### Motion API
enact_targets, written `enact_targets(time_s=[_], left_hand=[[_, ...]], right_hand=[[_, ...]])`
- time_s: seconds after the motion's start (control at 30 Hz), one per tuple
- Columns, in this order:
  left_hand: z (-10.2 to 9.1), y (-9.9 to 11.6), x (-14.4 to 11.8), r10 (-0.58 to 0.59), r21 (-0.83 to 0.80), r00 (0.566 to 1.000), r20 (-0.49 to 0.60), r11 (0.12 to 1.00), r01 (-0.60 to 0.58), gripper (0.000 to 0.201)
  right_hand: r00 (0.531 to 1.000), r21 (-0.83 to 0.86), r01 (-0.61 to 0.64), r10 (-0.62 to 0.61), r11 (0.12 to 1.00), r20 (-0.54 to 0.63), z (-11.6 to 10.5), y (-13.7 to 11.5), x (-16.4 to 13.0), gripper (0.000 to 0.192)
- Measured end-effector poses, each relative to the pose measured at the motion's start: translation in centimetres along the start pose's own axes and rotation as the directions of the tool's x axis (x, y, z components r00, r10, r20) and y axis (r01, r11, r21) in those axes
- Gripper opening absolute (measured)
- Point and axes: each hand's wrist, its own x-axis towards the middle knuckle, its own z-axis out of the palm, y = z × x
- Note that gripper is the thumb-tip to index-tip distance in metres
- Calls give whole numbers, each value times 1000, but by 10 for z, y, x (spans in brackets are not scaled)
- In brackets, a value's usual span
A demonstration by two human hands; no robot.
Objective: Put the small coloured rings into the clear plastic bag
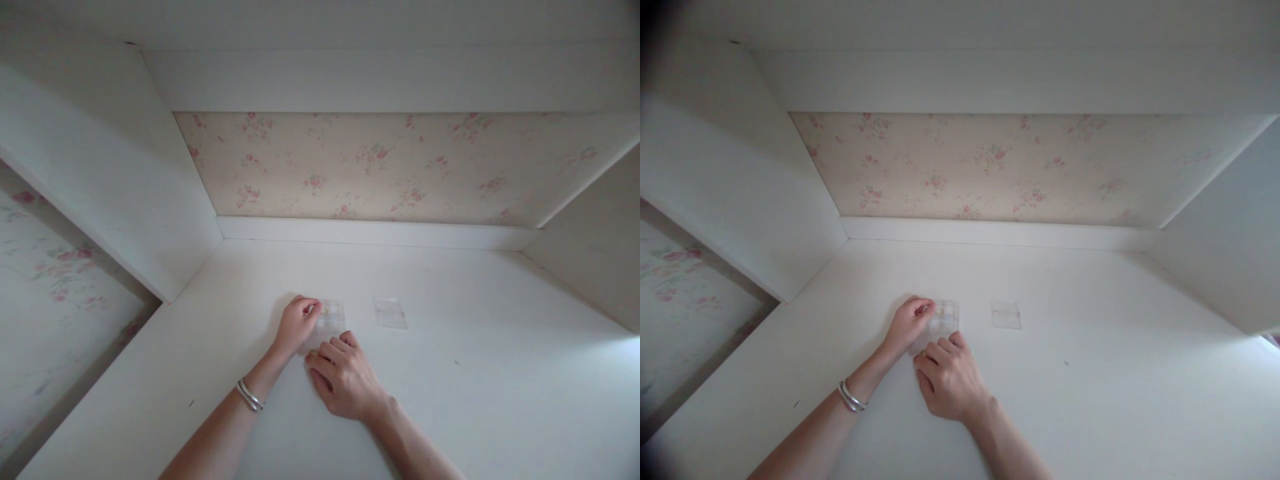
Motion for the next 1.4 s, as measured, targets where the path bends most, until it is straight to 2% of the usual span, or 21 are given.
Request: enact_targets(time_s=[0.2, 0.4, 0.63, 0.8, 1.03, 1.23, 1.4], left_hand=[[0, -1, 0, 29, 12, 998, 54, 999, -29, 26], [-15, 1, -13, 4, -67, 999, 38, 998, -1, 27], [-40, 4, -48, 39, -9, 980, 197, 999, -38, 27], [-46, 6, -58, 49, -20, 952, 301, 999, -45, 21], [-44, 3, -50, 13, -12, 962, 274, 1000, -10, 23], [-45, 4, -50, 10, -15, 956, 292, 1000, -6, 22], [-44, 3, -50, 5, -26, 955, 296, 1000, 3, 20]], right_hand=[[1000, -21, -16, 16, 1000, 14, 1, 3, 0, 12], [1000, -32, -19, 20, 999, 20, 3, 3, 0, 13], [999, -6, -53, 53, 999, 11, -2, 3, 0, 15], [996, 3, -84, 83, 996, 28, -5, 4, 1, 14], [994, 32, -107, 106, 994, 33, 4, 5, 0, 18], [989, 17, -133, 131, 991, 66, 2, 5, 0, 17], [992, 12, -122, 122, 992, 42, 1, 4, 0, 17]])
